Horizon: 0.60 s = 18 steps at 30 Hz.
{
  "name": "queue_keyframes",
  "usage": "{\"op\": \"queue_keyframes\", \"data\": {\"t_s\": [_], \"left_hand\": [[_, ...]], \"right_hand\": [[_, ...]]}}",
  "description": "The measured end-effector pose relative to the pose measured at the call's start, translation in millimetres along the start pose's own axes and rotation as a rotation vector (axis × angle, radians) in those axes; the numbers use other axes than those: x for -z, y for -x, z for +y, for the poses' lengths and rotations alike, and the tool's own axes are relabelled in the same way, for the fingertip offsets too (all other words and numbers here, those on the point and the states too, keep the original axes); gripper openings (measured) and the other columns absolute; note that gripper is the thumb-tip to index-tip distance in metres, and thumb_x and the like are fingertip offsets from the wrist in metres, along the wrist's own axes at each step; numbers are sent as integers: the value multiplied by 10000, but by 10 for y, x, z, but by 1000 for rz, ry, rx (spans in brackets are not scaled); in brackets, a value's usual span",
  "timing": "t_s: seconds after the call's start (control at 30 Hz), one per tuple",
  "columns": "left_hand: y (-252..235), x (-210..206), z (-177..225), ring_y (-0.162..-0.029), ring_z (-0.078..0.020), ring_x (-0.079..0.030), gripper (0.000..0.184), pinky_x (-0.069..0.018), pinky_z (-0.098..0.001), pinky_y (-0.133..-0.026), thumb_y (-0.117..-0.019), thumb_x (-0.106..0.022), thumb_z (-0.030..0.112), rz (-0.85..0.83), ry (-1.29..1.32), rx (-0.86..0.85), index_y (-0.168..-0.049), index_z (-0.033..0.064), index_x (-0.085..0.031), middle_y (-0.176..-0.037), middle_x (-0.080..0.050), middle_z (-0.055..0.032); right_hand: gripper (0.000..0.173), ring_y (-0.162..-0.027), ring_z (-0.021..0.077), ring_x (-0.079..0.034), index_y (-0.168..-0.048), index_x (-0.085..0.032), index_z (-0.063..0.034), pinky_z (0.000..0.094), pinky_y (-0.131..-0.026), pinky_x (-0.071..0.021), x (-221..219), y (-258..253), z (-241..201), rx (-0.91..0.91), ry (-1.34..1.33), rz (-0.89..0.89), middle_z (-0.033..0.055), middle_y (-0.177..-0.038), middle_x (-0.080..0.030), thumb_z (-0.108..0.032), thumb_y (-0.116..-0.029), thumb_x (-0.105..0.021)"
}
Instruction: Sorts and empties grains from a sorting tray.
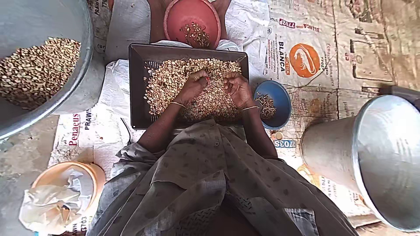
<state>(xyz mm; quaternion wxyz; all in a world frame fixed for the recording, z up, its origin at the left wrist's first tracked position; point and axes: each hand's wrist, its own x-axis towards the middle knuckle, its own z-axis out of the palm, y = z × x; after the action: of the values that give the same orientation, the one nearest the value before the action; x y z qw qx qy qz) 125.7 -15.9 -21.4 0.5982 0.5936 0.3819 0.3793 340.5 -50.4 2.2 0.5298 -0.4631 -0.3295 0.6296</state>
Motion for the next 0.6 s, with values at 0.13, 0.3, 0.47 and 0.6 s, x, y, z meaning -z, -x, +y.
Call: {"op": "queue_keyframes", "data": {"t_s": [0.13, 0.3, 0.47, 0.6], "left_hand": [[54, 154, 96, -413, 18, -343, 211, -289, -125, -387, -1080, -390, 103, -30, 574, 4, -968, 152, -563, -568, -434, 106], [39, 313, 62, -439, 11, -399, 225, -304, -127, -393, -975, -317, 131, -19, 811, -132, -923, 205, -523, -659, -528, 82], [69, 378, 170, -423, -5, -361, 447, -290, -138, -381, -1113, -156, 269, 150, 742, 9, -898, 179, -537, -686, -555, 58], [41, 365, 173, -403, 3, -290, 381, -250, -140, -370, -1143, -278, 297, 279, 564, 239, -848, 171, -483, -605, -433, 86]], "right_hand": [[141, -586, 48, -588, -1048, -624, -45, 180, -502, -492, -213, -104, -35, 9, 342, -54, -3, -802, -653, -73, -1056, -486], [198, -496, 32, -467, -1067, -635, 14, 181, -460, -400, -363, -359, -18, 96, 730, -91, -8, -672, -548, -102, -1076, -474], [222, -777, 238, -634, -1130, -702, -9, 452, -756, -518, -471, -285, -4, 207, 1257, -246, 138, -887, -686, -108, -1018, -539], [254, -877, 383, -704, -1183, -729, -67, 601, -787, -529, -516, -157, 159, 217, 1479, -192, 183, -951, -732, -147, -1000, -572]]}}
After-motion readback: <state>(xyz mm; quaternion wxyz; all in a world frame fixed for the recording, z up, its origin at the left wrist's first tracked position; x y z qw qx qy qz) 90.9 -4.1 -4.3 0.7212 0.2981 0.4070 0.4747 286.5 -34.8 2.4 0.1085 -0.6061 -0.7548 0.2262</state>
